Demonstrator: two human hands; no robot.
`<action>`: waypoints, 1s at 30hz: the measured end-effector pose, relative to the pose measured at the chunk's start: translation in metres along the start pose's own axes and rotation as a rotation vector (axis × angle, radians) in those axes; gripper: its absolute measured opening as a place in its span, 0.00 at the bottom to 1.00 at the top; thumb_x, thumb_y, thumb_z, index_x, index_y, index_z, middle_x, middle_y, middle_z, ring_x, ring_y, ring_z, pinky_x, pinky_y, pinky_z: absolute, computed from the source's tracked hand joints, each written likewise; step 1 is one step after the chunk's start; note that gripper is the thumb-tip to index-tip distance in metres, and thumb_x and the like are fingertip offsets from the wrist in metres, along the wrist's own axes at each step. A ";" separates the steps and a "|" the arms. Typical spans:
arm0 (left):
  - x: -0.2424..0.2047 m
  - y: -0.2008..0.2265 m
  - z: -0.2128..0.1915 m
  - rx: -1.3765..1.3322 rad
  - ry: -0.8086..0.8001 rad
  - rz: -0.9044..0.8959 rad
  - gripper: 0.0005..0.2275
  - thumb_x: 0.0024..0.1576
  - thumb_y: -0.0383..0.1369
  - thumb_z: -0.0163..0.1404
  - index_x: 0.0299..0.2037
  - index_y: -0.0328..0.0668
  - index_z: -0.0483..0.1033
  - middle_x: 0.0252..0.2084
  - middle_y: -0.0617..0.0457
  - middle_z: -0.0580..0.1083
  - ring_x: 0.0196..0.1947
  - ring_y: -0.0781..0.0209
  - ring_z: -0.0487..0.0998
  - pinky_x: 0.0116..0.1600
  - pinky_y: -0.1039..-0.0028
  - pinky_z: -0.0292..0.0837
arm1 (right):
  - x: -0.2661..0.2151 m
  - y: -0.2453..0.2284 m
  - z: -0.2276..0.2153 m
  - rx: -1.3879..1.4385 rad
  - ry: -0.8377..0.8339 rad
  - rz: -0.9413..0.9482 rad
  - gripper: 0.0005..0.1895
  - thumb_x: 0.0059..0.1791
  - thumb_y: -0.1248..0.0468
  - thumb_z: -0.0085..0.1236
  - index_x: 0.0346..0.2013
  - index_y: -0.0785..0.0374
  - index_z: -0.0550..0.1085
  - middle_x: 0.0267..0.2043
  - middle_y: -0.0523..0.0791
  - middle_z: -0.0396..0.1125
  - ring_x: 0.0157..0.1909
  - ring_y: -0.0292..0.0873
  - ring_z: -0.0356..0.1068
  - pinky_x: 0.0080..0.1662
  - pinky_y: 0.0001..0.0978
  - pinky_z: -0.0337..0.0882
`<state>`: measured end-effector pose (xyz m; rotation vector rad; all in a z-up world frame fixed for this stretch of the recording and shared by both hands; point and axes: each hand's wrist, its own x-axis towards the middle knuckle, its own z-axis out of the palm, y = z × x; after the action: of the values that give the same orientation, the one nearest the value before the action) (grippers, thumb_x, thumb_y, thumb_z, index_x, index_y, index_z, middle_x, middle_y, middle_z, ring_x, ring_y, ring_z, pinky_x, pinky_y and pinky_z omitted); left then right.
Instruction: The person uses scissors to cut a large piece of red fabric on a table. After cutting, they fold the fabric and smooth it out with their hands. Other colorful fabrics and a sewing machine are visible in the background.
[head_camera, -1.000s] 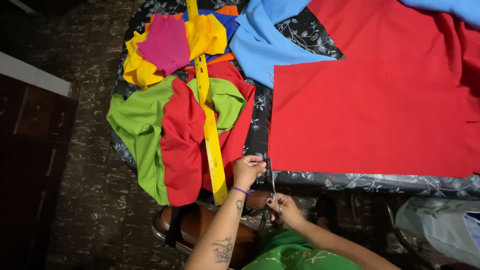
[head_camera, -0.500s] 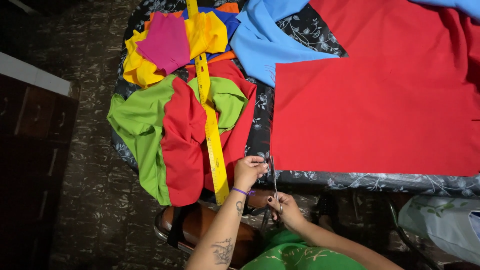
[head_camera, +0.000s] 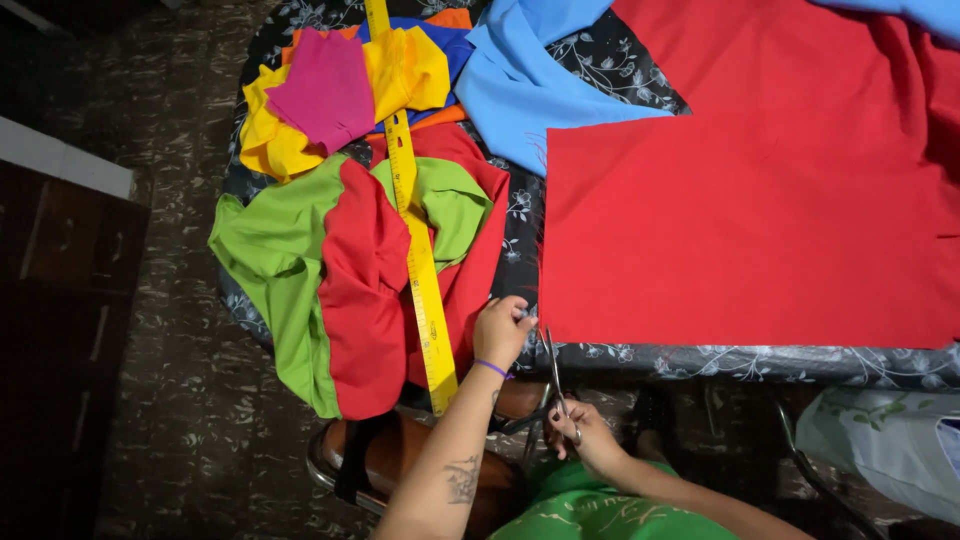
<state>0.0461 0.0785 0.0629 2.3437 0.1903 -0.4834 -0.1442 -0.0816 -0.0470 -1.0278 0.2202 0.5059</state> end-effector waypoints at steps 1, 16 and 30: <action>0.001 0.005 -0.001 0.017 -0.018 -0.009 0.10 0.57 0.37 0.64 0.48 0.51 0.84 0.49 0.52 0.80 0.46 0.48 0.83 0.48 0.55 0.80 | 0.002 -0.001 -0.002 -0.020 0.011 0.001 0.21 0.51 0.50 0.66 0.27 0.63 0.72 0.18 0.52 0.71 0.13 0.41 0.68 0.18 0.26 0.61; -0.005 0.008 -0.010 0.067 -0.083 -0.015 0.05 0.62 0.35 0.61 0.34 0.50 0.83 0.42 0.54 0.81 0.41 0.52 0.82 0.46 0.58 0.78 | 0.027 -0.019 0.011 -0.036 0.076 0.062 0.20 0.51 0.49 0.67 0.29 0.61 0.75 0.11 0.44 0.63 0.10 0.34 0.63 0.14 0.22 0.52; 0.016 0.017 -0.015 0.218 -0.013 0.116 0.05 0.64 0.31 0.57 0.47 0.47 0.80 0.49 0.48 0.76 0.41 0.42 0.81 0.38 0.52 0.78 | 0.025 -0.018 0.007 -0.070 0.106 0.040 0.18 0.51 0.56 0.70 0.25 0.61 0.72 0.19 0.43 0.65 0.12 0.35 0.63 0.17 0.24 0.56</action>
<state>0.0694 0.0762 0.0773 2.5456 -0.0052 -0.4831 -0.1141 -0.0756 -0.0402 -1.1217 0.3193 0.4986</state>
